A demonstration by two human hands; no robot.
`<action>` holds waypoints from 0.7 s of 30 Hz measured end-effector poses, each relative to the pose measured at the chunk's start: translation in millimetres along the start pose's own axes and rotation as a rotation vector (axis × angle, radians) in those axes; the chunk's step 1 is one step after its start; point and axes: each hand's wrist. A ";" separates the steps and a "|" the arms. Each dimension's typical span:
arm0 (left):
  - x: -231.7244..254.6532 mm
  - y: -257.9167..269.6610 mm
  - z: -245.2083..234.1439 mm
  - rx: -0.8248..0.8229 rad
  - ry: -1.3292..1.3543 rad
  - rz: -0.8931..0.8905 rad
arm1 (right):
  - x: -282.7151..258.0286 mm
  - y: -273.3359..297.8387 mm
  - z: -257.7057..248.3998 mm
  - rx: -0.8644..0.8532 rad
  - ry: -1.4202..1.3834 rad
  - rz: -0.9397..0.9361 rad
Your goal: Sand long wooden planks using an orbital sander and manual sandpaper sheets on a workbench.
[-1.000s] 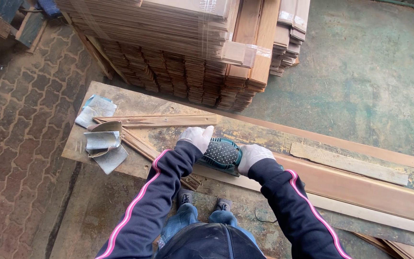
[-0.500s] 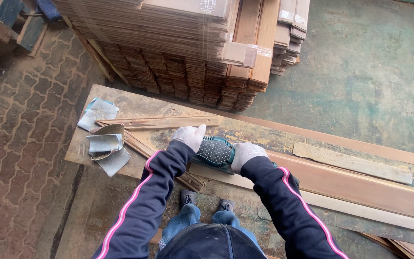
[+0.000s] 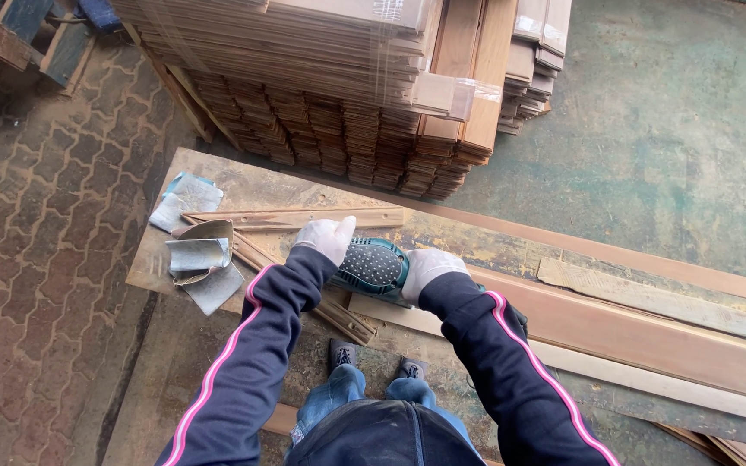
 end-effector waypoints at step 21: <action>66.2 2.2 28.1 -0.048 0.063 -0.024 | 55.4 15.0 3.3 0.060 -0.040 -0.014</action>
Point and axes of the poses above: each hand's wrist, its own y-axis away from the middle knuckle, its own z-axis out of the palm, x = y × z, and after that the axes turned 5 degrees about -x, right-handed
